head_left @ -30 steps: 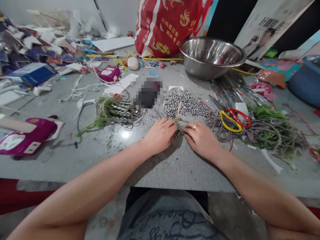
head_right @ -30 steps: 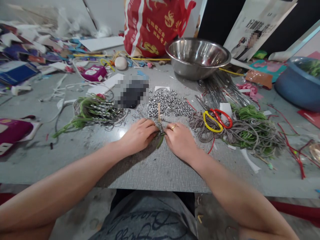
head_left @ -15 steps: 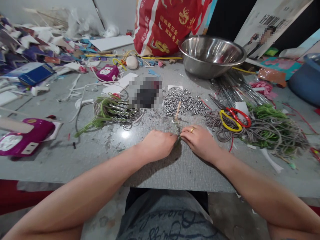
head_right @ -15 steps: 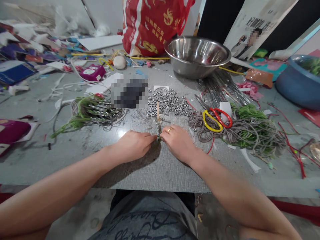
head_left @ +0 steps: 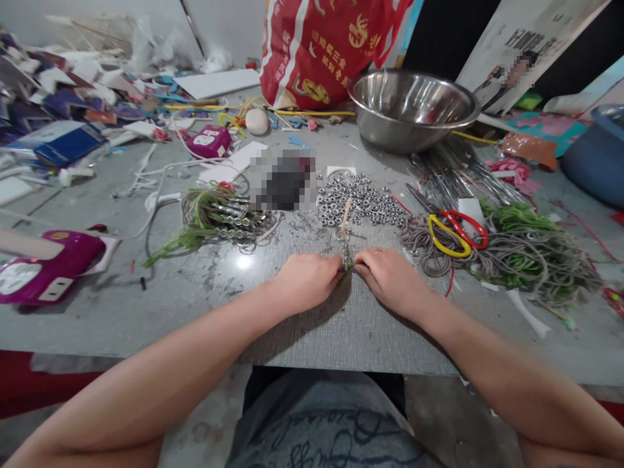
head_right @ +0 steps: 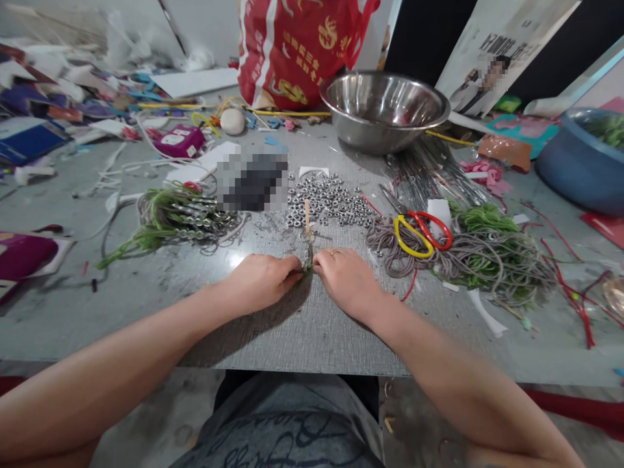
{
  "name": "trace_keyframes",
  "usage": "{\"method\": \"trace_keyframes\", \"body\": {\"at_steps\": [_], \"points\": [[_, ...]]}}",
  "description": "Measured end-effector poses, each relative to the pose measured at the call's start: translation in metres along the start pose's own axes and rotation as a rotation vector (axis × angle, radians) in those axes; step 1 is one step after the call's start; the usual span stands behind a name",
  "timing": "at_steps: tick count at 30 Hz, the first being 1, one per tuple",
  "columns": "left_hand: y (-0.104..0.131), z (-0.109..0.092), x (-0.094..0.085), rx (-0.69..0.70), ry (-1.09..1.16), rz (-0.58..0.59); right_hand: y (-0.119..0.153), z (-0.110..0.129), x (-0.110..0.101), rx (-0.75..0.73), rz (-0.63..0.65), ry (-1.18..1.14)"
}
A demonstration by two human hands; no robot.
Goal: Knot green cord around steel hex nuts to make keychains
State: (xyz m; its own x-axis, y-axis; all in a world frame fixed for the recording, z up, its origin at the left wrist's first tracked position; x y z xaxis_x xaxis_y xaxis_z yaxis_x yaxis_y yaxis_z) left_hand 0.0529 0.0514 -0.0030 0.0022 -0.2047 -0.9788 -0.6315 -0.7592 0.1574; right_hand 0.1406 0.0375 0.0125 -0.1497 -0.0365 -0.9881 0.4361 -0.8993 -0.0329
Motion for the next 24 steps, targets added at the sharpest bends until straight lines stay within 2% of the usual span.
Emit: {"method": "trace_keyframes", "body": {"at_steps": [3, 6, 10, 14, 20, 24], "points": [[0.0002, -0.0011, 0.0002, -0.002, 0.019, 0.018, 0.0036, -0.0069, 0.0057, 0.151, 0.059, 0.001], [0.0002, -0.0016, -0.0005, -0.010, 0.033, 0.040, 0.0072, -0.0085, 0.0086, 0.212, 0.059, -0.043], [-0.0004, -0.0014, -0.0025, -0.010, 0.052, 0.058, 0.0074, -0.0078, 0.0089, 0.216, 0.042, -0.035], [-0.0006, -0.0019, -0.0044, 0.017, 0.081, 0.060, 0.0048, -0.0065, 0.0091, 0.217, 0.099, -0.017], [0.0005, 0.0021, -0.0058, 0.026, 0.126, 0.078, 0.0023, -0.0021, 0.0064, 0.150, 0.168, 0.008], [0.0019, 0.0005, -0.0069, 0.080, 0.112, 0.106, 0.0053, 0.0007, 0.0072, 0.065, 0.225, -0.002]]}}
Point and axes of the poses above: each hand's wrist, its own y-axis away from the middle knuckle, its own x-axis out of the palm, z = x × y, the point moved 8 cm from there along -y, towards the middle knuckle, and after that the axes turned 2 degrees about y, right-handed, at the moved point
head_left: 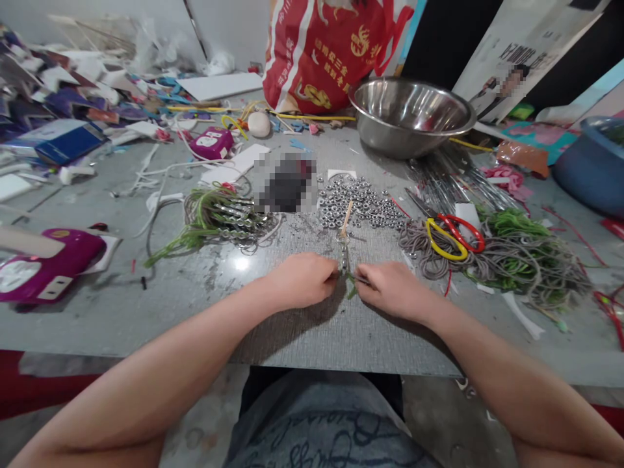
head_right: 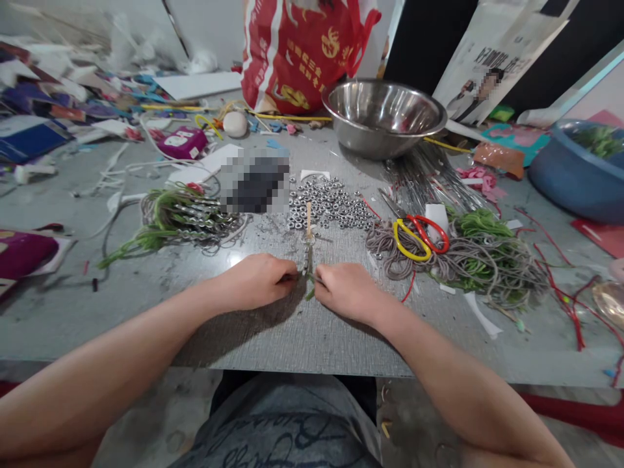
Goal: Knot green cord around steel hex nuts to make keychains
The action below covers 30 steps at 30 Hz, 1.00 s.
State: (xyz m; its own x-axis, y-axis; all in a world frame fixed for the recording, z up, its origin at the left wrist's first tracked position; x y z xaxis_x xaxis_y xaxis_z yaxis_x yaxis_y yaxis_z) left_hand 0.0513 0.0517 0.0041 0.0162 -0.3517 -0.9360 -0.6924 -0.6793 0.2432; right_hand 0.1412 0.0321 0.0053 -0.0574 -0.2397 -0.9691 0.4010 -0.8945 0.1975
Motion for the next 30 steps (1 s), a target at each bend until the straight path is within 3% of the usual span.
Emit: {"method": "trace_keyframes", "body": {"at_steps": [5, 12, 23, 26, 30], "points": [[0.000, 0.001, 0.003, 0.026, -0.003, 0.055, 0.004, -0.003, 0.000, -0.043, 0.052, 0.012], [-0.001, 0.010, -0.005, -0.066, -0.027, 0.012, -0.001, -0.025, -0.004, 0.074, 0.011, 0.020], [-0.003, 0.015, 0.002, -0.023, 0.058, 0.113, -0.001, -0.034, -0.004, 0.111, 0.062, -0.121], [-0.002, 0.015, 0.002, -0.031, 0.075, 0.148, -0.002, -0.035, -0.004, 0.130, 0.038, -0.136], [-0.001, 0.015, 0.001, -0.075, 0.070, 0.107, -0.004, -0.028, -0.003, 0.116, -0.056, -0.152]]}}
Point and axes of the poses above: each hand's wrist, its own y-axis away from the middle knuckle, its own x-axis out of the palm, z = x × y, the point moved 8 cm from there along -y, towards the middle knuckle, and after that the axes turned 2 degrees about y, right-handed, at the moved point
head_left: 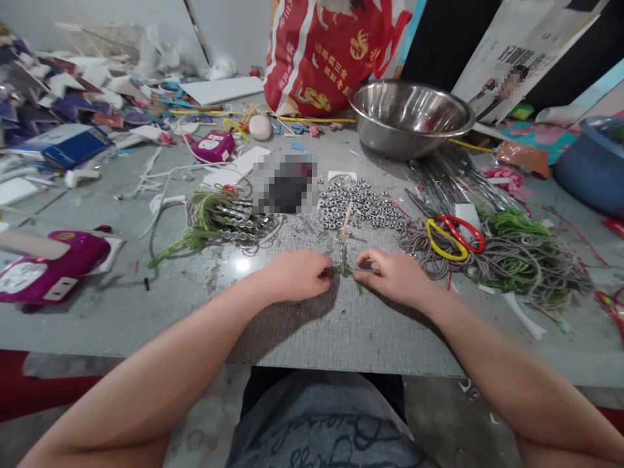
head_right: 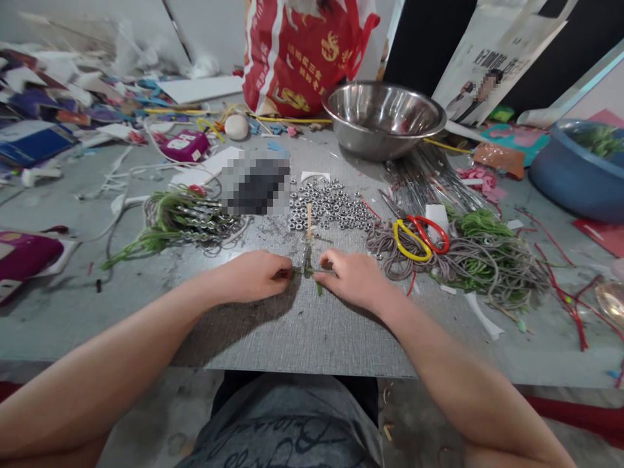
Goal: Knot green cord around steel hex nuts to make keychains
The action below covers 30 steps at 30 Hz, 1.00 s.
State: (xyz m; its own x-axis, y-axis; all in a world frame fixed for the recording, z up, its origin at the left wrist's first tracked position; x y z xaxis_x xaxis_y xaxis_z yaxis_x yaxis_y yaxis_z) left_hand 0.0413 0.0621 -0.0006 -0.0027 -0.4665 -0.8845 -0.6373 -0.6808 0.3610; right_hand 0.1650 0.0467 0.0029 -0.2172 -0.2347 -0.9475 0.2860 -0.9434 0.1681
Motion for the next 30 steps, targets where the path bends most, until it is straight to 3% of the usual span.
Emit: {"method": "trace_keyframes", "body": {"at_steps": [4, 10, 22, 30], "points": [[0.000, 0.001, 0.001, -0.044, 0.006, -0.092, -0.003, 0.010, 0.004, -0.035, -0.063, 0.073], [-0.001, 0.001, 0.004, -0.102, -0.054, -0.171, -0.003, 0.020, 0.008, -0.046, 0.000, 0.202], [0.002, -0.005, -0.001, 0.026, -0.106, -0.036, 0.007, 0.025, 0.008, -0.130, 0.122, 0.199], [0.002, -0.010, 0.003, 0.111, -0.109, 0.034, 0.010, 0.025, 0.009, -0.177, 0.128, 0.226]]}}
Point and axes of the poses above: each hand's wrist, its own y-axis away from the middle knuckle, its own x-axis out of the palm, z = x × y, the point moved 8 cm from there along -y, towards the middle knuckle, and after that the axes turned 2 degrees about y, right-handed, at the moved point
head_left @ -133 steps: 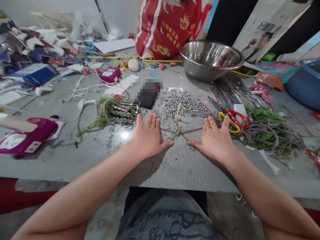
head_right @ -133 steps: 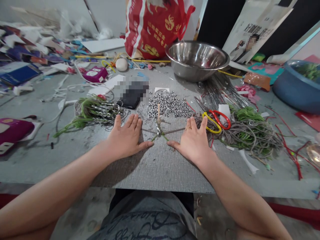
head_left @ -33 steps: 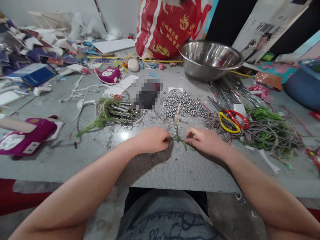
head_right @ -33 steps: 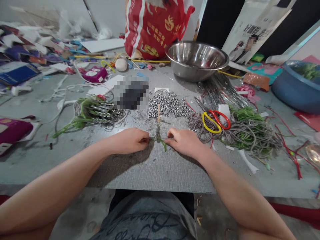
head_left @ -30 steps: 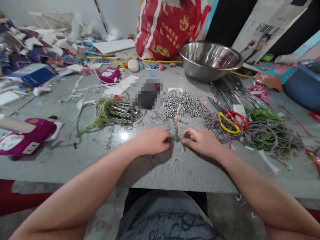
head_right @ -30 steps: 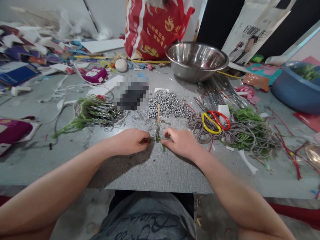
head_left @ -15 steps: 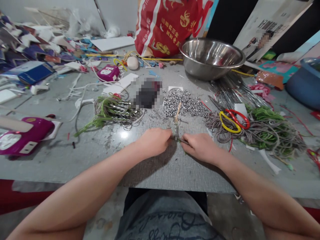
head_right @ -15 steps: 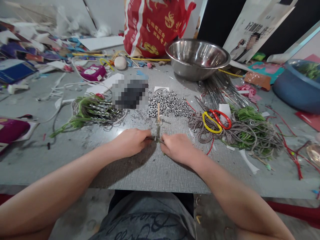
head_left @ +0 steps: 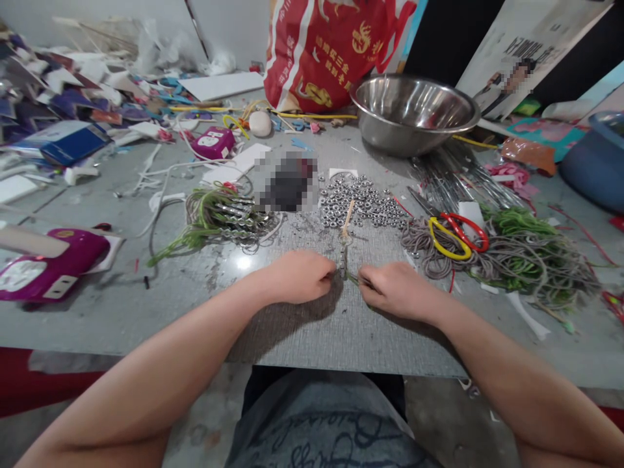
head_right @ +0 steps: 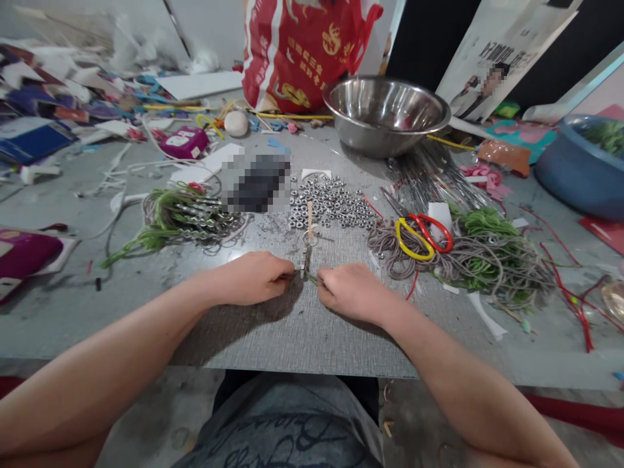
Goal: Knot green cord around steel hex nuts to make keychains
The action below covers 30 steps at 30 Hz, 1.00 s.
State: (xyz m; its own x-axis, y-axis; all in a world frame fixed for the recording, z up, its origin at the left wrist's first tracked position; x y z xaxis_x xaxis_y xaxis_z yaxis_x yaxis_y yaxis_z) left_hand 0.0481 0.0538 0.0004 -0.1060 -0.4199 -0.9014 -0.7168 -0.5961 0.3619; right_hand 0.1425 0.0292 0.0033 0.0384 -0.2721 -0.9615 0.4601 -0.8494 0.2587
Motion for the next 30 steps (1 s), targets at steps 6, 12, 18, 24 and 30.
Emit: {"method": "trace_keyframes", "body": {"at_steps": [6, 12, 18, 24, 30], "points": [[0.002, -0.002, -0.001, 0.028, -0.006, 0.006, 0.001, 0.004, 0.001, -0.018, 0.017, 0.049], [0.003, -0.005, 0.000, -0.005, -0.042, -0.069, 0.004, 0.011, 0.000, -0.042, -0.067, 0.136], [0.005, -0.004, 0.002, -0.060, -0.023, -0.123, 0.002, 0.007, 0.003, 0.052, -0.087, 0.095], [0.006, 0.003, -0.001, -0.147, 0.004, -0.143, -0.003, 0.000, 0.002, 0.103, -0.177, 0.022], [0.004, 0.007, 0.002, -0.186, 0.031, -0.113, -0.003, 0.000, 0.006, 0.057, -0.228, 0.012]]}}
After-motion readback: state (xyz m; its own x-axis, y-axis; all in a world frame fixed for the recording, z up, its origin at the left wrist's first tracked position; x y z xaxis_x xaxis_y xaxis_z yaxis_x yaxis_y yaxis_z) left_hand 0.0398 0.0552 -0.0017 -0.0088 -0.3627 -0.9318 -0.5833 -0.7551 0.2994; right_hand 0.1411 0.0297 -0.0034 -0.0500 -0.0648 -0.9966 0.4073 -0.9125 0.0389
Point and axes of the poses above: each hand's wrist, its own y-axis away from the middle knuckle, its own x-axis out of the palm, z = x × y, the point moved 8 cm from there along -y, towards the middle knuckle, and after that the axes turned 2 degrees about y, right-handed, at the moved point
